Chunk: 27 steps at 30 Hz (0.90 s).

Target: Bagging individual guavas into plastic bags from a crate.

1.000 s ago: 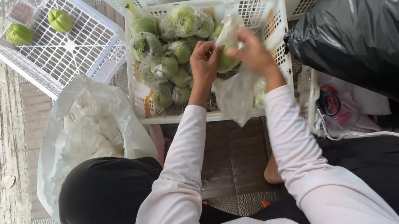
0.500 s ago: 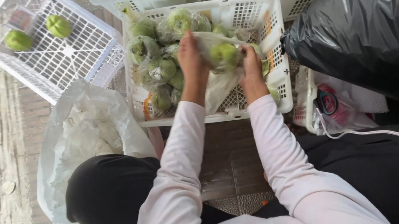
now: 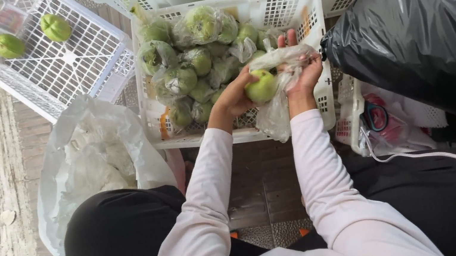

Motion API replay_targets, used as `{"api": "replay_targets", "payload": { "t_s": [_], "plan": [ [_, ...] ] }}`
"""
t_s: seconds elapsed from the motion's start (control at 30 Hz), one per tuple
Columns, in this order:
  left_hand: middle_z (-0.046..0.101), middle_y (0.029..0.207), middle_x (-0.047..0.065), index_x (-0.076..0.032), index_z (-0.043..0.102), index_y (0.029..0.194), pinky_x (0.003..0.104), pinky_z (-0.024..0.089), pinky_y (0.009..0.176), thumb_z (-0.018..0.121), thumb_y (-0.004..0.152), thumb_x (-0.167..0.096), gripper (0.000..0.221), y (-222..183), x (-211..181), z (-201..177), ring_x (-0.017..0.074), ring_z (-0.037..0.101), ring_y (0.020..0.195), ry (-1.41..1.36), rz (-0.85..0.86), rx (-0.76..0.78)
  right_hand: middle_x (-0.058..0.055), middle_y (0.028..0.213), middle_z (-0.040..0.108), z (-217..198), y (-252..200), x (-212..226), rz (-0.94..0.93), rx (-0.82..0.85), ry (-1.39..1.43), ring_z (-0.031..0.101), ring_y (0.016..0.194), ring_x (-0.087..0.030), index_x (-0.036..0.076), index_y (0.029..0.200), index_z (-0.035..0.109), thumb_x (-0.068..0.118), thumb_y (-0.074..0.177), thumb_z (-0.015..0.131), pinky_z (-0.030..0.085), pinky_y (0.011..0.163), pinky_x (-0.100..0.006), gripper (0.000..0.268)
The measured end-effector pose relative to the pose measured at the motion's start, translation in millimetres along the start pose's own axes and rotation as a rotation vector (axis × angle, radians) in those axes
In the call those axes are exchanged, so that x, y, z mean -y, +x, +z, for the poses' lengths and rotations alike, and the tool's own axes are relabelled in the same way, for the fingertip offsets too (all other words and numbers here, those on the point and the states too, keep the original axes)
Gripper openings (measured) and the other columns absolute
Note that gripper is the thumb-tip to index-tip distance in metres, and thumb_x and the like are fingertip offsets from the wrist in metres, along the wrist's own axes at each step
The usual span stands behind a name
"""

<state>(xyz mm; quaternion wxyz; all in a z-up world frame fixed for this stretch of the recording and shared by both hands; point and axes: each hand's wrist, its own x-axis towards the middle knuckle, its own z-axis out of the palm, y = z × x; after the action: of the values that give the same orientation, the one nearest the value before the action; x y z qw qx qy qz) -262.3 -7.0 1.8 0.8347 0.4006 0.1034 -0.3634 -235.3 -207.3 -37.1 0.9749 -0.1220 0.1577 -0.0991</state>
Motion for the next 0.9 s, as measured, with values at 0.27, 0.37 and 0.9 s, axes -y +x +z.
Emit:
{"api": "replay_targets", "payload": {
  "t_s": [0.27,0.37,0.9],
  "plan": [
    [0.067,0.126,0.028,-0.016,0.041,0.155,0.055,0.06,0.091,0.074,0.086,-0.042,0.081,24.1,53.4,-23.8,0.0373,0.07,0.111,-0.143,0.084,0.472,0.011,0.075,0.042,1.2,20.5,100.6,0.26,0.862,0.141,0.047,0.065,-0.003,0.024,0.096,0.047,0.032,0.09,0.07,0.047,0.051,-0.021,0.025],
    [0.055,0.138,0.017,-0.006,0.048,0.147,0.037,0.062,0.078,0.065,0.095,-0.021,0.057,13.9,39.7,-21.3,0.0259,0.069,0.099,-0.224,-0.077,0.462,0.005,0.083,0.054,25.2,3.6,133.4,0.132,0.752,0.15,0.047,0.065,-0.006,0.009,0.136,0.068,0.046,0.1,0.057,0.038,0.051,-0.023,0.053],
    [0.06,0.123,0.032,-0.001,0.041,0.139,0.045,0.067,0.077,0.061,0.086,-0.057,0.079,31.3,-77.4,-18.4,0.0416,0.068,0.103,-0.731,0.286,-0.073,-0.003,0.079,0.061,90.8,-30.0,119.9,0.147,0.231,-1.305,0.052,0.063,-0.01,0.007,0.101,0.066,0.006,0.089,0.058,0.038,0.051,-0.021,0.015]
  ]
}}
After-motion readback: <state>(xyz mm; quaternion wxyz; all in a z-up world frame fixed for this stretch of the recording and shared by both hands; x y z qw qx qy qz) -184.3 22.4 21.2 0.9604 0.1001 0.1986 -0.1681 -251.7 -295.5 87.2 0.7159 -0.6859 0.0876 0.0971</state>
